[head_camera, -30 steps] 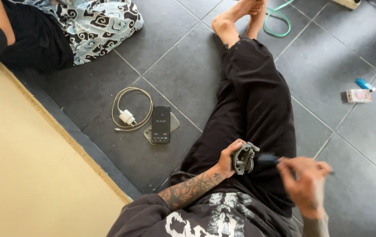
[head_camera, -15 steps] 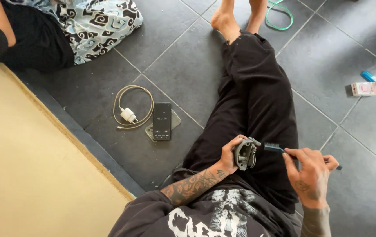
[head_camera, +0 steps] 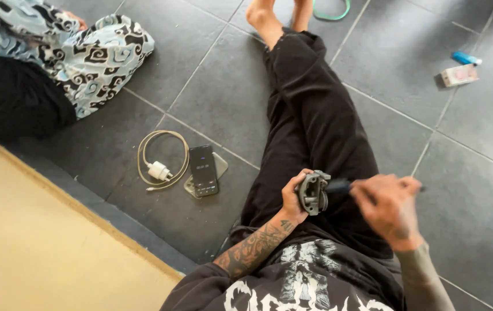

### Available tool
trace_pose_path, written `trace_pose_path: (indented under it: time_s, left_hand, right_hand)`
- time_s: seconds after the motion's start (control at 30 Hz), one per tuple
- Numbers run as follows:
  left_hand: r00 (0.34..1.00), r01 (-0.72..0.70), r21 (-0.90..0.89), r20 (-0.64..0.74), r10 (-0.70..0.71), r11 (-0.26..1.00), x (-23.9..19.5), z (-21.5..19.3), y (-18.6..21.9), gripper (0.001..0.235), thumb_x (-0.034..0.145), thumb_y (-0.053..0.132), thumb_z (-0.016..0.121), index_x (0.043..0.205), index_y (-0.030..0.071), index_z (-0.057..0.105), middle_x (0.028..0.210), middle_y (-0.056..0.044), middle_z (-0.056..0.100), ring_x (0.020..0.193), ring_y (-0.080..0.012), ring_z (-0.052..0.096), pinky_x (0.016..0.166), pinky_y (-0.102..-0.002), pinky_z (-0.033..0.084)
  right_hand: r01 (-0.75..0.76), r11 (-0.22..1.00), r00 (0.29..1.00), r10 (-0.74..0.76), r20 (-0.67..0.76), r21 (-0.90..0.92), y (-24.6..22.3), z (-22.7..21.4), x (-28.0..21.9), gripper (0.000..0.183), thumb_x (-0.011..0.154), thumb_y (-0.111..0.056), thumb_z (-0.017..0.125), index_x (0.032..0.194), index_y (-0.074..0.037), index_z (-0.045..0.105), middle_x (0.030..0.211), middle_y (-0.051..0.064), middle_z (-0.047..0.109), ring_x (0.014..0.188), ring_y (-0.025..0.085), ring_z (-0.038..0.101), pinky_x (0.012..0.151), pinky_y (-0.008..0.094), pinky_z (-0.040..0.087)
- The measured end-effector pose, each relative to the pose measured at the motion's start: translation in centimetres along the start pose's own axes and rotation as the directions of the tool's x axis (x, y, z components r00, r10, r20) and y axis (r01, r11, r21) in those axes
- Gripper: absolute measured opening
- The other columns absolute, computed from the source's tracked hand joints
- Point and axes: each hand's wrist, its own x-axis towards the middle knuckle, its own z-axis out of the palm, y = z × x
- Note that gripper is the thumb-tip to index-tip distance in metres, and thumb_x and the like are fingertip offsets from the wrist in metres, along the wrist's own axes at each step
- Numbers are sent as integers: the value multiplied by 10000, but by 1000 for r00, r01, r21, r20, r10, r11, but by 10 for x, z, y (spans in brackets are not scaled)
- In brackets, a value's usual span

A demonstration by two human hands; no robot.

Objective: The person sits on the floor and cleans a small mechanical part, likely a stator, using a blue toothbrush. They scrub the internal components and surfaces of the part while holding it in their left hand. A smartphone and charging cable are visible on the floor nearby.

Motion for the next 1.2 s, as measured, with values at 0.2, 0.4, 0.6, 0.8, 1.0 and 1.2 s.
trace_pose_path:
  time_s: [0.2,0.4,0.6,0.8,1.0,1.2]
  left_hand:
    - [995,83,61,-59,-80,995,-1,-1,2,285,955,379,555,1075,121,538,908,-112,570,881,-205,579,853,-343,490]
    - [1000,22,45,-19,-21,999,-1,4,1,243,944,290,568,1001,62,630,1016,-193,706,880,-266,680,836,-347,532]
    - [999,50,20,-1,-50,999,-1,-1,1,268,963,308,536,1024,64,631,1034,-180,701,896,-276,689,757,-361,562]
    - [999,37,11,-34,-37,999,3,-3,3,271,978,302,533,1014,60,649,913,-168,711,819,-272,707,741,-364,564]
    - [1000,-26,45,-5,26,999,9,-12,-12,242,962,271,548,990,43,625,914,-186,687,843,-288,686,798,-389,553]
    - [986,-128,165,-87,144,978,4,-1,-8,171,972,213,523,1012,58,582,892,-146,672,816,-220,665,747,-309,531]
  right_hand:
    - [191,937,979,-202,9,293,-29,-13,-7,76,864,-339,721,817,-282,703,826,-85,712,836,142,657,901,366,354]
    - [100,953,990,-124,65,287,-20,-20,-2,47,880,-311,695,847,-282,713,846,-72,742,772,208,645,883,435,327]
    - [-120,992,990,117,81,29,18,-5,4,138,946,-359,661,1000,-284,764,1018,-83,779,991,171,686,970,422,317]
    - [113,880,947,-237,219,462,-35,-13,-13,64,969,-244,623,982,-224,682,858,-111,691,773,111,605,895,347,312]
    - [97,925,994,-109,12,368,-46,-11,-5,114,885,-200,707,926,-110,763,799,72,765,647,293,664,670,468,464]
    - [-160,951,975,111,192,264,-35,11,-29,270,1006,-339,578,1159,-161,712,940,-10,718,796,210,698,696,403,573]
